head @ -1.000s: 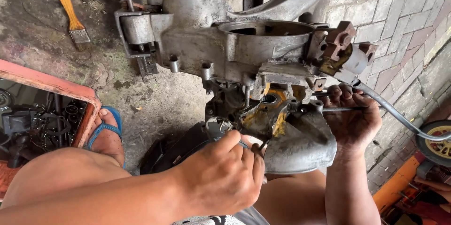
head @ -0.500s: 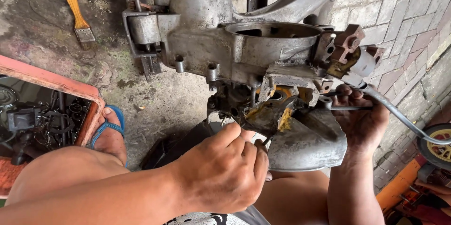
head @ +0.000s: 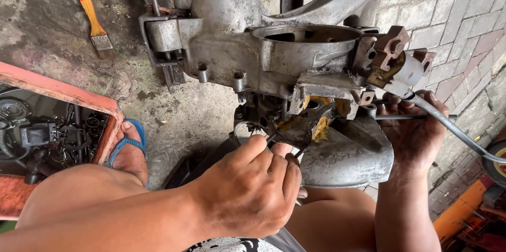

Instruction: Cleaning motorcycle engine components with a cloth and repositioning the engine block on a stand.

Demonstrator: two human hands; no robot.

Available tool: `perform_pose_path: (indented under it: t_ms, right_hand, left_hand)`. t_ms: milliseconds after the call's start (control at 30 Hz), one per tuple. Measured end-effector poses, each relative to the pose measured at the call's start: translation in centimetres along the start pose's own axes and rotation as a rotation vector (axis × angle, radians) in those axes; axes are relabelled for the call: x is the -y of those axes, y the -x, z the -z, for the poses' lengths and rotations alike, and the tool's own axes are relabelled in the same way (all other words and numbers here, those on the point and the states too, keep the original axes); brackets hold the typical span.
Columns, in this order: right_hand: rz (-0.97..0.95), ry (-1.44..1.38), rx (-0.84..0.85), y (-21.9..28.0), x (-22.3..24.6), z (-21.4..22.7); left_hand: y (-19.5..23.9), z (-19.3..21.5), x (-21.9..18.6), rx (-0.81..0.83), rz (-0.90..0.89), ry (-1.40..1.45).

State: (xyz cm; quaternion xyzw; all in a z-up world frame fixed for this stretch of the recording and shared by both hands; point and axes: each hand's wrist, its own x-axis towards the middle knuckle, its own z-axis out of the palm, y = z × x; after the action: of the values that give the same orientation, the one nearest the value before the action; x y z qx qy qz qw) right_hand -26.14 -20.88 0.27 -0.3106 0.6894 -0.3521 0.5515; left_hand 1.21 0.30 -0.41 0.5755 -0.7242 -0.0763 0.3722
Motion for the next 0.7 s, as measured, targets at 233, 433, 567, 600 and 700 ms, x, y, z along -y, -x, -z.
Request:
perform_pose_path:
  t_ms: [233, 433, 567, 600, 700]
  right_hand:
    - [-0.046, -0.060, 0.104, -0.3, 0.1, -1.4]
    - [-0.047, -0.107, 0.184, -1.1, -0.2, 0.0]
    - [-0.027, -0.096, 0.291, -1.8, 0.0, -0.2]
    - [-0.060, -0.084, 0.278, -1.9, 0.2, -0.2]
    - [-0.021, -0.065, 0.046, -3.4, -1.4, 0.3]
  left_hand:
    - [0.4, -0.4, -0.8, 0.029, -0.021, 0.024]
    - [0.6, -0.7, -1.1, 0.044, -0.048, -0.068]
    - [0.4, -0.8, -1.1, 0.038, -0.050, 0.027]
    - [0.4, -0.9, -1.4, 0.027, -0.038, 0.133]
    - [-0.3, -0.4, -1.5, -0.030, -0.050, 0.126]
